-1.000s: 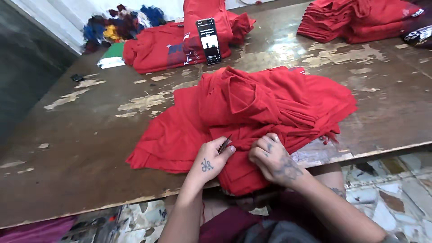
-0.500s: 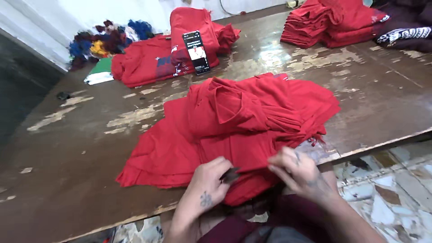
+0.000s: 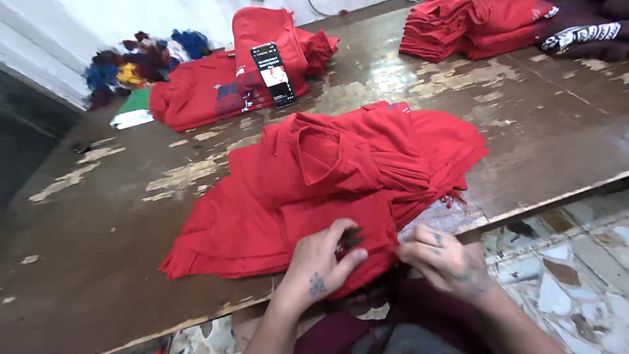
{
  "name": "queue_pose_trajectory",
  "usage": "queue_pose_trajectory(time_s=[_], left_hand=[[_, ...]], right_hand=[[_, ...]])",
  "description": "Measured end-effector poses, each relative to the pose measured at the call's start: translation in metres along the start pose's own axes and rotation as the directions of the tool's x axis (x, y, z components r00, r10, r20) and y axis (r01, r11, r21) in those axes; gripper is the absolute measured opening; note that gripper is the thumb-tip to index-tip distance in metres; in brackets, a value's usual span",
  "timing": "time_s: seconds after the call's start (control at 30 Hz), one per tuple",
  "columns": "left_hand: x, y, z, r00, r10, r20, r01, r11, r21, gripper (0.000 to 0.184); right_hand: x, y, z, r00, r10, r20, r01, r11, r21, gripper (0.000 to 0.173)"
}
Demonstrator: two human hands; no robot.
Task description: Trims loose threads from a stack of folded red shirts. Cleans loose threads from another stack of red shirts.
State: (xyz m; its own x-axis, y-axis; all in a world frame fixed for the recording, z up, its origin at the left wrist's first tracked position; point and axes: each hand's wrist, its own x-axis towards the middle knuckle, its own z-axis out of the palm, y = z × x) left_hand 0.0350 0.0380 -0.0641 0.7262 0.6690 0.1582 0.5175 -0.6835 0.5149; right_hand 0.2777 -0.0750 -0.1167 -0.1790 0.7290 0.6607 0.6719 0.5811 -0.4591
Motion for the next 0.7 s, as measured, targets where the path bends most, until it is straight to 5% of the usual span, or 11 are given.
queue_pose_trajectory(time_s=[0.13,0.23,0.4,0.53,0.7], left_hand=[[-0.021,-0.011,-0.019,0.998,0.021,-0.065,-0.03,0.988,-0.15,0.059],[-0.002,0.004,-0.014,0.993,0.023,-0.114,-0.057,0.949,-0.309,0.057],[0.026,0.009,0.03,0.995,-0.003,-0.098,-0.039,0.906,-0.421,0.041],[0.02,-0.001,0.032,0.992,-0.02,-0.127,-0.043,0.877,-0.478,0.042],[0.021,0.001,0.033,0.995,-0.043,-0.089,-0.002,0.889,-0.458,0.039]], right_hand=[[-0.031,-0.012,-0.047,0.972,0.056,0.23,-0.069,0.996,0.052,0.044],[0.002,-0.014,-0.029,0.981,0.159,0.112,-0.163,0.986,0.03,0.052],[0.023,0.001,0.035,0.968,0.243,-0.063,-0.248,0.966,-0.075,0.035],[0.015,0.008,0.037,0.961,0.255,-0.105,-0.251,0.967,0.05,0.03],[0.011,0.009,0.051,0.977,0.162,-0.135,-0.181,0.973,-0.141,0.022]])
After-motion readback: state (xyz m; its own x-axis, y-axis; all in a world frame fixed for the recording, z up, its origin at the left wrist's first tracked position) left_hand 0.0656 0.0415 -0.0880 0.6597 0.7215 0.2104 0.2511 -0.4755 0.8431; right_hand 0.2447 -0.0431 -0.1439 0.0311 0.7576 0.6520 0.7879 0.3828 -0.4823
